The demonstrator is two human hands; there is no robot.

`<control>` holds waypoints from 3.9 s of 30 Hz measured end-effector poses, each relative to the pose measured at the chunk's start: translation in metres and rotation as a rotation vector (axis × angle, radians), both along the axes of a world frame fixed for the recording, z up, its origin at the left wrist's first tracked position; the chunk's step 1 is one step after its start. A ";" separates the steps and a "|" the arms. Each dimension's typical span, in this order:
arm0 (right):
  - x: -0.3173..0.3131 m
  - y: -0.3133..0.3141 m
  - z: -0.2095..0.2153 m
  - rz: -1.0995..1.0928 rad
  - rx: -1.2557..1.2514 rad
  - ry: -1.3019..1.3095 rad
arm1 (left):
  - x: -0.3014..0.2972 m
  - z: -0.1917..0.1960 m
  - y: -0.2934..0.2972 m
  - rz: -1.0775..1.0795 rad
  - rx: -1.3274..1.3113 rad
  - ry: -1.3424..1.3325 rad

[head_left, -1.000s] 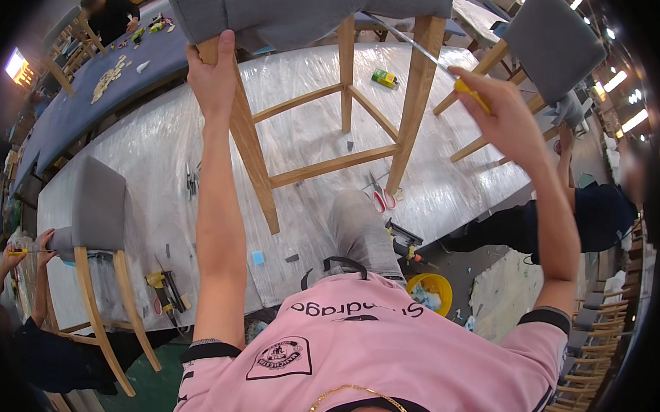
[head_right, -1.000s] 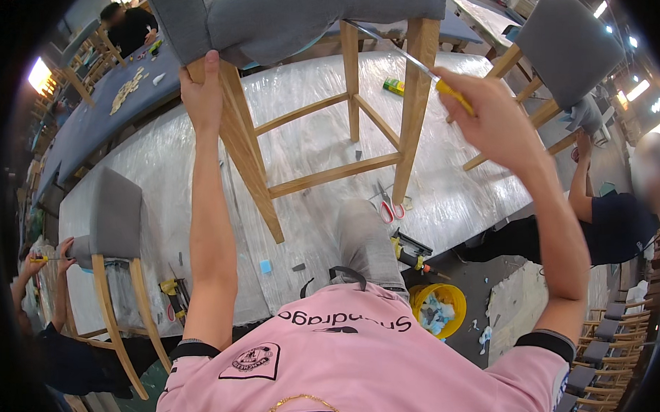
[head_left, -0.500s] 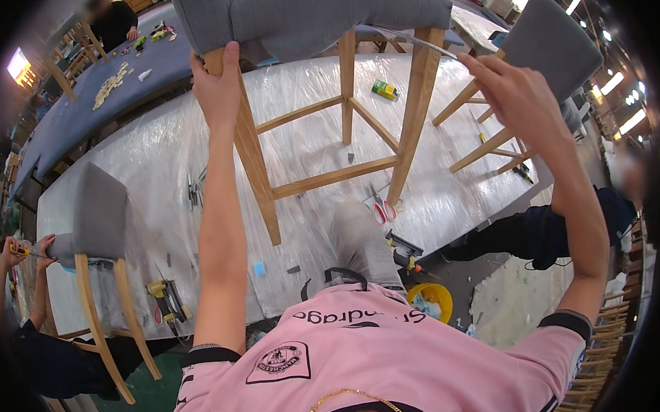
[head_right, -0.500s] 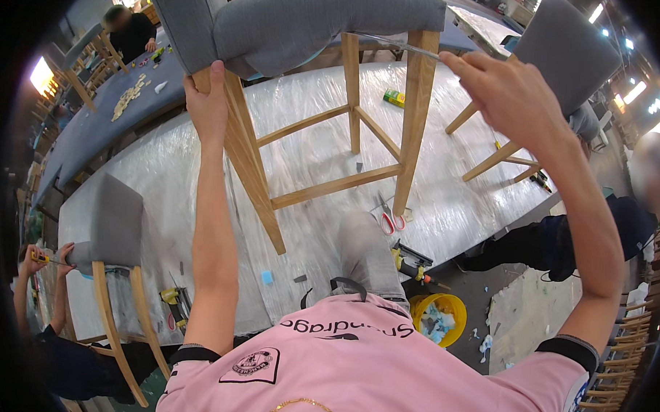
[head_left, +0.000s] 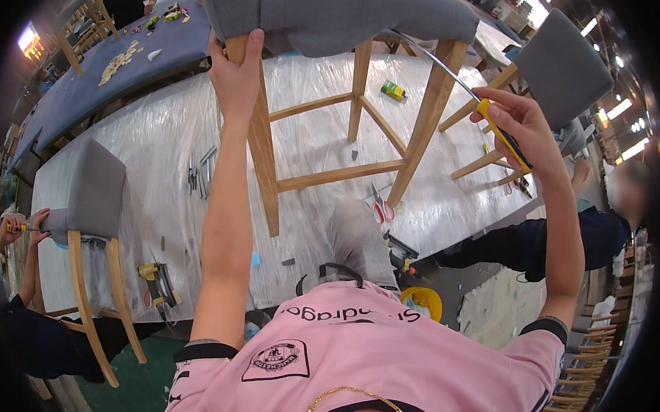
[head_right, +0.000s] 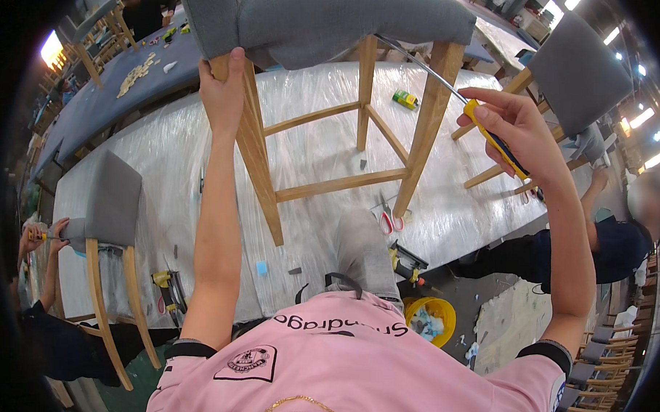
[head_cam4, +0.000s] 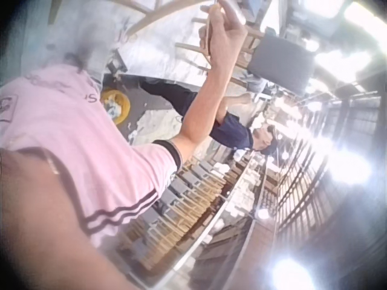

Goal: The person upholsters a wooden chair by stretching gray fabric over the seat, using a staple gun to secure the fabric, and trimming excess material with scissors. The person repeatedly adjusts and smooths the fabric to ensure a tight fit.

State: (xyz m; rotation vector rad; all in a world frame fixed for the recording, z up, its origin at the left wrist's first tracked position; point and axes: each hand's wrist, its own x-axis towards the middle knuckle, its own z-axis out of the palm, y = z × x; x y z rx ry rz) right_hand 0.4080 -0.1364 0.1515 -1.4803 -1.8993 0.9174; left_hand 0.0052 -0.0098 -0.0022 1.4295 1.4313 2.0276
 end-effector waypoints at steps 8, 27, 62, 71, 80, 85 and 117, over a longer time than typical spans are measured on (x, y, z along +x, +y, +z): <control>0.017 0.012 0.045 0.253 0.671 -1.050 | 0.008 -0.002 -0.012 -0.025 0.044 -0.010; 0.081 0.072 0.047 -0.048 0.654 -0.973 | 0.097 0.103 -0.023 -0.176 0.406 1.276; -0.017 -0.019 -0.194 -0.064 -0.052 0.388 | 0.089 0.137 0.023 -0.013 0.307 1.168; -0.047 -0.001 -0.119 0.456 -0.002 -0.077 | 0.097 0.136 0.011 0.030 0.304 1.066; -0.056 0.016 -0.132 0.218 0.189 0.397 | 0.098 0.136 0.005 0.013 0.316 1.029; -0.087 -0.034 -0.208 -0.158 -0.033 0.999 | 0.097 0.153 0.010 -0.021 0.259 1.237; -0.001 -0.022 -0.060 -0.298 0.808 -0.677 | 0.069 0.135 0.030 -0.062 0.316 1.000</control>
